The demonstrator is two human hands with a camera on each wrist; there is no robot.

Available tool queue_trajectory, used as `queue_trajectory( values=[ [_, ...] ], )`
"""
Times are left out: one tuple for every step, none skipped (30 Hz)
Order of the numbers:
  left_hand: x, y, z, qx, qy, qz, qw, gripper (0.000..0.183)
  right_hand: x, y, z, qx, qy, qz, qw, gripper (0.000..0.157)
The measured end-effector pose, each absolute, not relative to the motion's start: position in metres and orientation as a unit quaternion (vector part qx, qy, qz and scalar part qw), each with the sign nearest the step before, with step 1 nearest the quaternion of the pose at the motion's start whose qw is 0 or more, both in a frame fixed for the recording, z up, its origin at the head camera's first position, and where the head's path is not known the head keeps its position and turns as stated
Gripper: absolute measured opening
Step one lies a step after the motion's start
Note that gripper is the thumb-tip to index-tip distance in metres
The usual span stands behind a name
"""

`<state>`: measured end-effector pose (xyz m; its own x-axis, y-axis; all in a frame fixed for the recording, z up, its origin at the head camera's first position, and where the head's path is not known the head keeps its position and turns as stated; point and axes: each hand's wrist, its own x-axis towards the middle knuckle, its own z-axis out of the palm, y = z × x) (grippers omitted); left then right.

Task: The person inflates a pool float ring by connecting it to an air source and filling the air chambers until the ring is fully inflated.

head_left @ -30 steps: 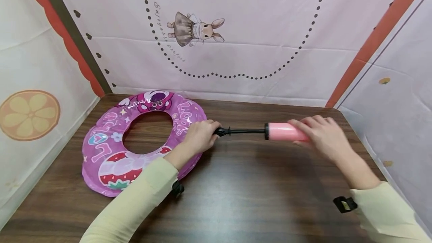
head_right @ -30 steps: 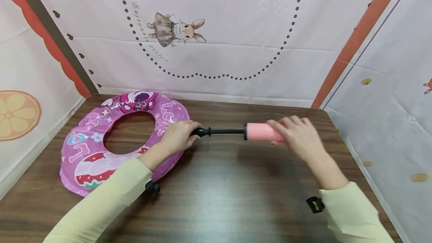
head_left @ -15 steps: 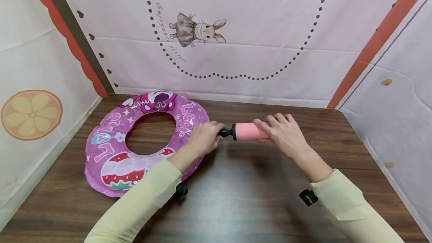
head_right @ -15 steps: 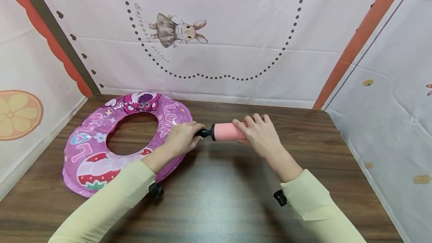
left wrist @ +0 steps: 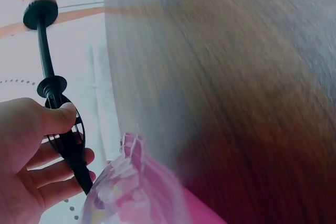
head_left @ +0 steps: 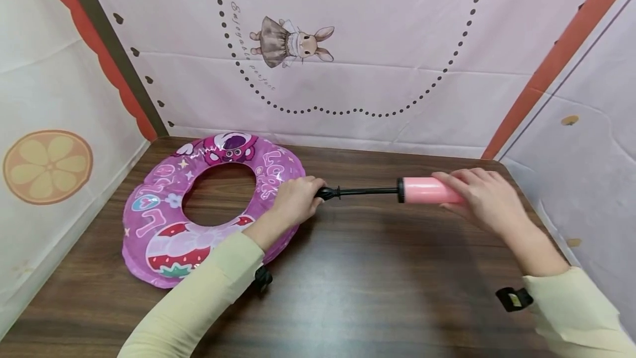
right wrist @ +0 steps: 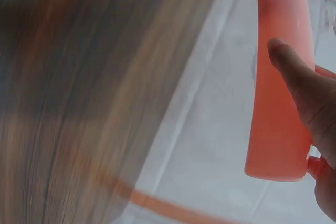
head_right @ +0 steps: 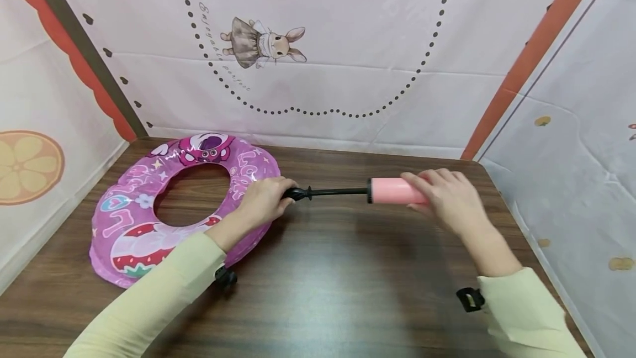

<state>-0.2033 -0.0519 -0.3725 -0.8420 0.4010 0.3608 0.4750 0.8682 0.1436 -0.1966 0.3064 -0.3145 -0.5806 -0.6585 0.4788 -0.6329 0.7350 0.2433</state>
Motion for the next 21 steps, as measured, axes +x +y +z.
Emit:
queue_trajectory(
  values=[
    [-0.204, -0.052, -0.373, -0.231, -0.952, -0.114, 0.166, 0.024, -0.195, 0.312, -0.313, 0.356, -0.892, -0.024, 0.276, 0.077],
    [-0.204, -0.053, -0.373, -0.232, -0.951, -0.114, 0.170, 0.024, -0.194, 0.315, -0.311, 0.351, -0.895, -0.026, 0.275, 0.078],
    [-0.203, -0.053, -0.372, -0.233, -0.950, -0.113, 0.172, 0.024, -0.193, 0.315, -0.311, 0.352, -0.895, -0.027, 0.275, 0.079],
    [-0.203, -0.052, -0.372, -0.238, -0.949, -0.114, 0.173, 0.024, -0.193, 0.314, -0.311, 0.356, -0.893, -0.028, 0.274, 0.078],
    [-0.203, -0.051, -0.372, -0.244, -0.947, -0.115, 0.174, 0.024, -0.194, 0.309, -0.312, 0.363, -0.890, -0.030, 0.274, 0.074],
    [-0.203, -0.049, -0.371, -0.250, -0.945, -0.115, 0.175, 0.025, -0.194, 0.303, -0.313, 0.370, -0.887, -0.035, 0.275, 0.069],
    [-0.203, -0.048, -0.371, -0.256, -0.944, -0.117, 0.172, 0.026, -0.195, 0.294, -0.315, 0.377, -0.883, -0.038, 0.277, 0.063],
    [-0.203, -0.046, -0.371, -0.261, -0.943, -0.114, 0.173, 0.026, -0.197, 0.284, -0.316, 0.384, -0.878, -0.041, 0.281, 0.058],
    [-0.203, -0.045, -0.371, -0.266, -0.941, -0.111, 0.177, 0.027, -0.198, 0.274, -0.318, 0.390, -0.874, -0.045, 0.286, 0.055],
    [-0.204, -0.043, -0.372, -0.268, -0.940, -0.108, 0.179, 0.027, -0.199, 0.264, -0.319, 0.392, -0.872, -0.051, 0.288, 0.055],
    [-0.204, -0.042, -0.372, -0.267, -0.940, -0.104, 0.183, 0.027, -0.199, 0.255, -0.320, 0.394, -0.870, -0.057, 0.290, 0.056],
    [-0.204, -0.042, -0.372, -0.266, -0.941, -0.101, 0.186, 0.027, -0.200, 0.246, -0.321, 0.395, -0.868, -0.062, 0.295, 0.058],
    [-0.203, -0.042, -0.373, -0.264, -0.941, -0.098, 0.188, 0.027, -0.200, 0.239, -0.322, 0.394, -0.867, -0.067, 0.299, 0.059],
    [-0.203, -0.042, -0.373, -0.260, -0.942, -0.097, 0.188, 0.027, -0.200, 0.232, -0.324, 0.393, -0.865, -0.072, 0.302, 0.059],
    [-0.203, -0.042, -0.374, -0.259, -0.942, -0.098, 0.189, 0.027, -0.200, 0.227, -0.325, 0.393, -0.864, -0.076, 0.305, 0.059],
    [-0.203, -0.042, -0.374, -0.258, -0.942, -0.099, 0.189, 0.027, -0.199, 0.224, -0.327, 0.393, -0.863, -0.080, 0.308, 0.058],
    [-0.203, -0.042, -0.374, -0.258, -0.942, -0.102, 0.190, 0.027, -0.199, 0.221, -0.328, 0.393, -0.862, -0.082, 0.309, 0.058],
    [-0.203, -0.042, -0.374, -0.259, -0.941, -0.105, 0.191, 0.027, -0.199, 0.219, -0.329, 0.392, -0.862, -0.081, 0.311, 0.058],
    [-0.203, -0.042, -0.375, -0.258, -0.941, -0.106, 0.190, 0.027, -0.199, 0.217, -0.330, 0.391, -0.863, -0.081, 0.310, 0.058],
    [-0.203, -0.042, -0.375, -0.258, -0.941, -0.109, 0.188, 0.027, -0.199, 0.216, -0.331, 0.391, -0.864, -0.080, 0.307, 0.058],
    [-0.203, -0.042, -0.375, -0.258, -0.942, -0.111, 0.186, 0.026, -0.199, 0.217, -0.332, 0.392, -0.865, -0.077, 0.304, 0.059]
  ],
)
